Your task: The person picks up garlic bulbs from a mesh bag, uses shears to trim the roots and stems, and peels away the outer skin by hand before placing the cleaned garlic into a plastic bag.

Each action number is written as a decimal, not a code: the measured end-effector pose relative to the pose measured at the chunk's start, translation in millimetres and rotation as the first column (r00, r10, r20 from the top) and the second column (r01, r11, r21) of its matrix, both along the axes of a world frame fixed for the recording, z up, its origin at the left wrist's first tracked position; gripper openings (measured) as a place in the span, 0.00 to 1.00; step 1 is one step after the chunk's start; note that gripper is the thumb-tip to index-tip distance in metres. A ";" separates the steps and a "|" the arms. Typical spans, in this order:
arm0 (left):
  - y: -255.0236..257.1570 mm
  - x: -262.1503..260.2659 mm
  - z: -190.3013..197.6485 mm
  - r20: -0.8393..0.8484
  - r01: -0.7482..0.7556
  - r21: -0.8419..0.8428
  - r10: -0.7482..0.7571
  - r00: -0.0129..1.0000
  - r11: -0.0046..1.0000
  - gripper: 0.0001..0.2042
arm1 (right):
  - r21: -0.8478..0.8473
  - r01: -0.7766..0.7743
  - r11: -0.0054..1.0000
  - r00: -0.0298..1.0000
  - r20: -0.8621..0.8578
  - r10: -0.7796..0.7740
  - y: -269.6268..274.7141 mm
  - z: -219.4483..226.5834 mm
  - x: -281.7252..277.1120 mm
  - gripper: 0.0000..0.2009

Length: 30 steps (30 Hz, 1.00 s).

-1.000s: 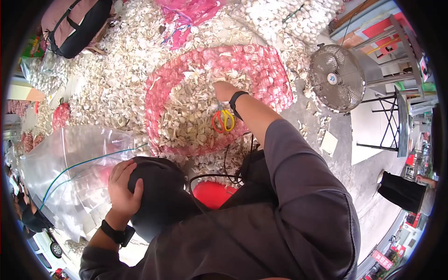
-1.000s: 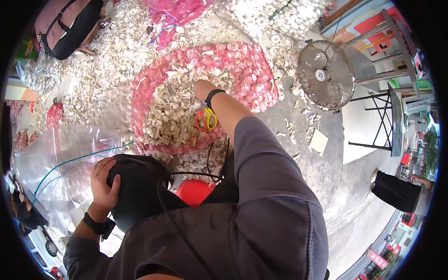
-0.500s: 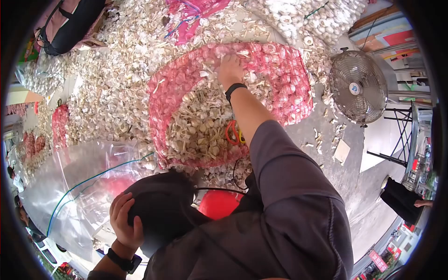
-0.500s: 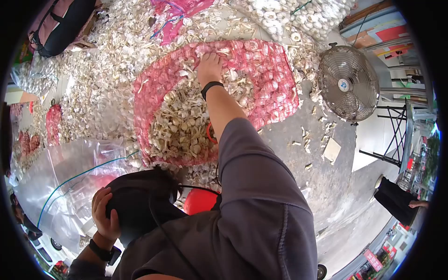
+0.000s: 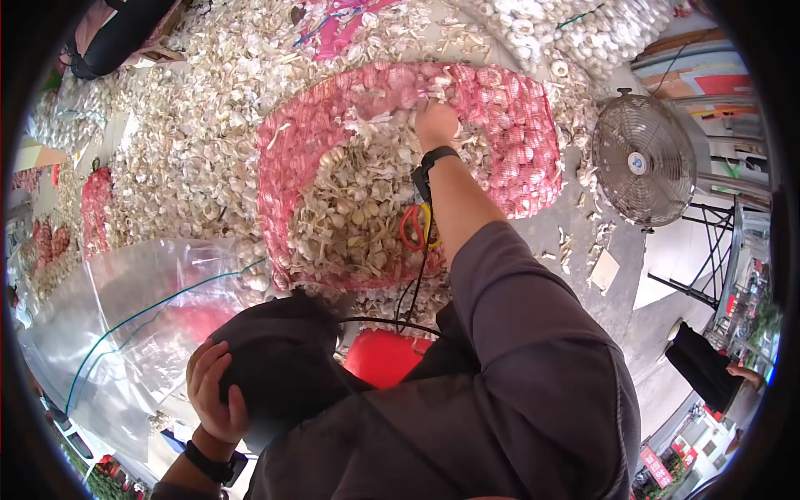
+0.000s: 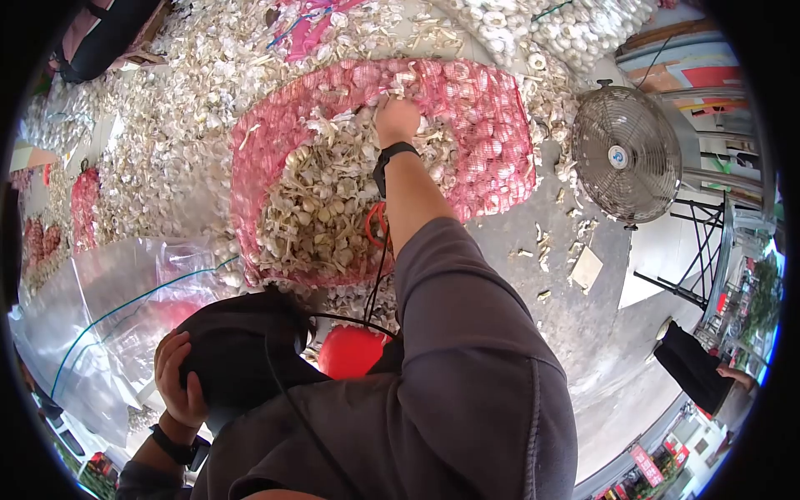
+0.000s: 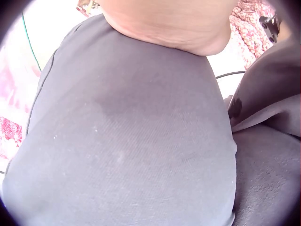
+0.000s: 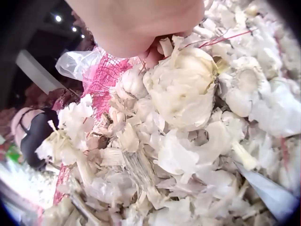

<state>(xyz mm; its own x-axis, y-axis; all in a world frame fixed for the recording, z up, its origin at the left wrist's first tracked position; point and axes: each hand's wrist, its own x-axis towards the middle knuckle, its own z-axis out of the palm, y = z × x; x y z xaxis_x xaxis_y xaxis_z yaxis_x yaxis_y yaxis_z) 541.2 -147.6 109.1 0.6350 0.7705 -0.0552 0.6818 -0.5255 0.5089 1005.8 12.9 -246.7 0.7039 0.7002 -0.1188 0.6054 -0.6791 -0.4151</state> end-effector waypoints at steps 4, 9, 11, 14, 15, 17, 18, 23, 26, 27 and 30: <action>-1.2 2.6 -0.9 -0.006 -0.009 0.001 0.009 1.000 1.000 0.17 | 0.247 -0.285 0.926 0.934 0.288 0.210 -11.7 5.6 -17.9 0.13; -3.0 2.7 -1.4 -0.018 -0.027 -0.002 0.027 0.999 1.000 0.17 | 0.056 -0.317 0.947 0.923 0.246 0.295 7.1 -14.2 -17.6 0.19; -1.7 2.4 -1.5 -0.022 -0.018 0.001 0.018 1.000 1.000 0.17 | -0.096 -0.283 0.954 0.951 0.100 0.292 19.2 3.3 -6.5 0.19; -1.5 0.9 -1.5 -0.024 -0.015 -0.011 0.015 1.000 1.000 0.17 | -0.323 -0.422 0.847 0.844 0.203 0.497 20.6 14.1 -7.6 0.18; -0.3 0.7 -2.1 -0.021 -0.015 -0.010 0.015 1.000 1.000 0.17 | -0.258 -0.323 0.911 0.892 0.240 0.384 16.6 15.3 -13.3 0.20; -0.2 1.3 -3.2 -0.026 -0.021 -0.011 0.021 0.999 1.000 0.17 | -0.323 -0.342 0.882 0.915 0.099 0.391 18.5 16.6 -17.3 0.21; -0.6 0.9 -3.1 -0.027 -0.027 -0.012 0.027 0.999 1.000 0.17 | -0.246 -0.306 0.920 0.924 0.156 0.349 14.5 11.6 -19.7 0.22; -0.3 -2.5 -4.4 -0.021 -0.027 -0.008 0.027 0.999 1.000 0.17 | -0.078 -0.091 0.993 0.984 -0.160 0.077 11.7 17.8 -23.5 0.36; -0.3 -2.0 -3.2 -0.024 -0.030 -0.005 0.029 0.999 1.000 0.17 | -0.247 -0.125 0.961 0.962 -0.265 0.057 30.2 33.4 -16.5 0.45; -0.3 -2.1 -2.9 -0.031 -0.027 -0.007 0.027 0.999 1.000 0.17 | -0.295 -0.180 0.938 0.960 -0.262 0.102 38.8 19.4 -9.5 0.48; -1.2 -4.8 -3.5 -0.024 -0.031 -0.005 0.031 0.999 0.999 0.17 | -0.298 -0.422 0.856 0.779 -0.602 0.174 47.6 8.2 17.6 0.48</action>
<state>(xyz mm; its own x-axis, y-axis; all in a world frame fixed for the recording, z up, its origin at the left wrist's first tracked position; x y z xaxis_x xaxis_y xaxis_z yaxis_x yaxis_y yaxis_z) 536.4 -148.8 105.7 0.6090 0.7896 -0.0749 0.7101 -0.5008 0.4949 1023.5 60.5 -238.4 0.1983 0.6646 -0.7204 0.5658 -0.6778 -0.4696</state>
